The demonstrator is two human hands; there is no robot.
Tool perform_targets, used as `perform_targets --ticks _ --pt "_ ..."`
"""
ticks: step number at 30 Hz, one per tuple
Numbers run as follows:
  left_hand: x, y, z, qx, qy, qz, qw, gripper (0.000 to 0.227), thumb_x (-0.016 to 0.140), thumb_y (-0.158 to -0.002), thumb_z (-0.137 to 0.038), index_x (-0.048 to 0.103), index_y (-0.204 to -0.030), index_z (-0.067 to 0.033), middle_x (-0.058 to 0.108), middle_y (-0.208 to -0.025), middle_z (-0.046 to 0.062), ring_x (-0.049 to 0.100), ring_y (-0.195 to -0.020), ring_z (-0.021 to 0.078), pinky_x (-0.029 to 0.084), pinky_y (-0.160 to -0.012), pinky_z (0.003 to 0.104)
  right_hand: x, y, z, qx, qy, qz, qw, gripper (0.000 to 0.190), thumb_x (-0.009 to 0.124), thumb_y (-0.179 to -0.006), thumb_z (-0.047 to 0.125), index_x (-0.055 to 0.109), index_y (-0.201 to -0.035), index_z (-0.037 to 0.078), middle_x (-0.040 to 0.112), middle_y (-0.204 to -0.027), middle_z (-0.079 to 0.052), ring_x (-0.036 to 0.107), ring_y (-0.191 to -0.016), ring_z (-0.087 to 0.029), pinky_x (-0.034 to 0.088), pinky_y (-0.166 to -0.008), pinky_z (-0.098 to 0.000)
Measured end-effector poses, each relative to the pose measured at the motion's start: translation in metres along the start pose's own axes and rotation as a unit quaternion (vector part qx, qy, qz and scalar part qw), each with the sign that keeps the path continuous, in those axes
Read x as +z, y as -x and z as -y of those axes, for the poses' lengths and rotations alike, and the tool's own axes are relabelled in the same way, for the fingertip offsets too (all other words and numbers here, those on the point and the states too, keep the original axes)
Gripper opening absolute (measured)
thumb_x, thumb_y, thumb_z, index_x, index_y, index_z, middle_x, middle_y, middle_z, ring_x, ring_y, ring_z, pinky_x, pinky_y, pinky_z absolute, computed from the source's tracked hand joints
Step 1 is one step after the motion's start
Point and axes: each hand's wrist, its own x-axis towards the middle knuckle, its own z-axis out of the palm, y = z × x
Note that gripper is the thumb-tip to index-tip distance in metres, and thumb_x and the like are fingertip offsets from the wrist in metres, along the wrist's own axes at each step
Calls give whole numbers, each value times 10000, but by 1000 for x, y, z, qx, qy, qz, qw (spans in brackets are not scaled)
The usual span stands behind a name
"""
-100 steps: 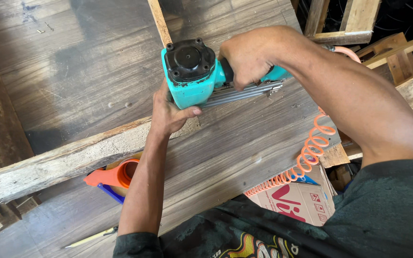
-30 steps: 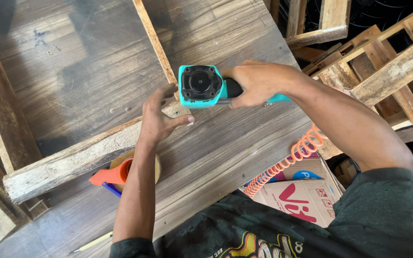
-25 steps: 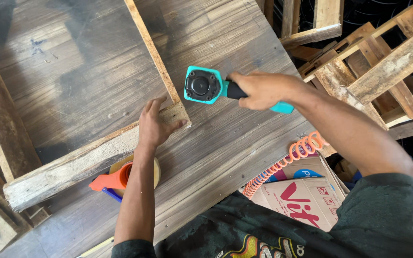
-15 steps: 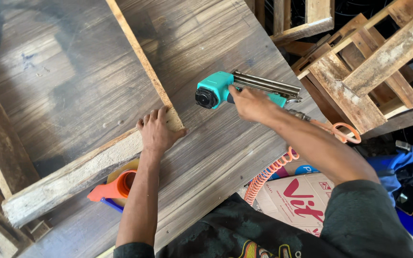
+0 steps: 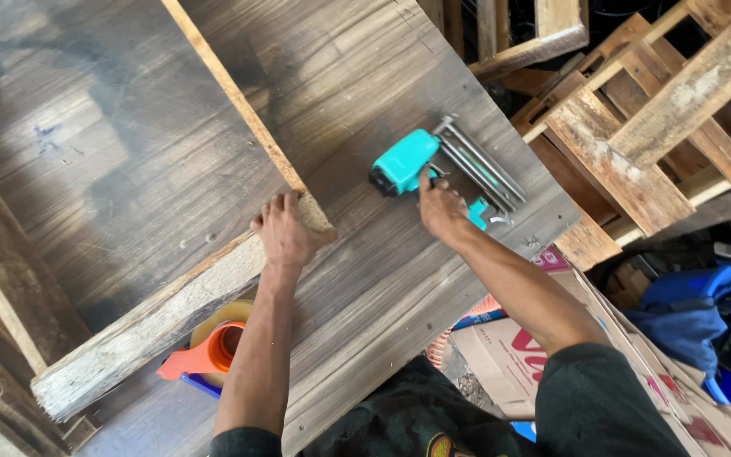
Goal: The person assembles a wooden frame by placing planks onto a base and securing them with a pneumatic nail gun. The person positions each plank, aligns it, and drives nails into the joints to fasten the structure.
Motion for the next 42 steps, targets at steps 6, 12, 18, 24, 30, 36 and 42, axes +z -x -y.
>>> perform_targets --ticks 6,12,18,24,30,36,42 --pt "20 -22 -7 25 -28 18 999 1063 930 -527 -579 492 -1389 -137 538 -1281 106 546 -1249 319 411 -1065 575 -3 -12 -16 62 -17 8 998 860 568 -1057 350 41 -1585 -77 535 -1314 -352 635 -1179 -503 536 -918 -629" --pt "14 -44 -44 3 -3 35 999 1002 923 -590 -560 477 -1368 -112 534 -1305 138 530 -1284 337 400 -1084 578 -3 -7 -17 20 49 -16 998 880 671 -968 396 237 -1558 -90 561 -1290 -328 617 -1188 -516 547 -904 -615" --pt "-15 -26 -43 27 19 55 998 1095 908 -639 -516 389 -1526 -137 458 -1438 138 477 -1383 340 333 -1163 605 -14 54 29 -155 -1 -80 985 609 727 -889 364 556 -1363 22 624 -1178 -192 683 -1106 -403 599 -812 -544" --pt "-61 48 30 -32 -7 20 999 1086 821 -695 -715 420 -1547 -175 465 -1504 154 463 -1413 366 341 -1151 645 -6 90 100 -340 -245 11 908 612 748 -875 284 577 -1322 -98 725 -1088 -274 741 -929 -402 607 -756 -476" --pt "-87 130 150 -164 -67 22 984 1346 936 -437 -647 396 -1578 -178 408 -1565 142 330 -1481 413 335 -1113 703 8 128 176 -358 -317 162 863 856 729 -892 345 351 -1486 -141 546 -1414 -340 635 -1228 -431 569 -974 -507" --pt "-65 150 205 -188 -105 -19 976 1146 877 -526 -690 455 -1504 -266 528 -1433 15 410 -1440 272 332 -1119 649 44 122 213 -296 -408 220 835 875 757 -903 410 298 -1422 -125 348 -1546 -386 556 -1300 -456 559 -1026 -505" --pt "-56 106 207 -190 -93 -76 974 1113 933 -484 -606 514 -1441 -224 561 -1339 35 462 -1353 285 354 -1081 660 21 95 240 -226 -515 173 809 928 743 -944 368 181 -1529 -84 342 -1538 -399 558 -1294 -466 517 -1089 -511"
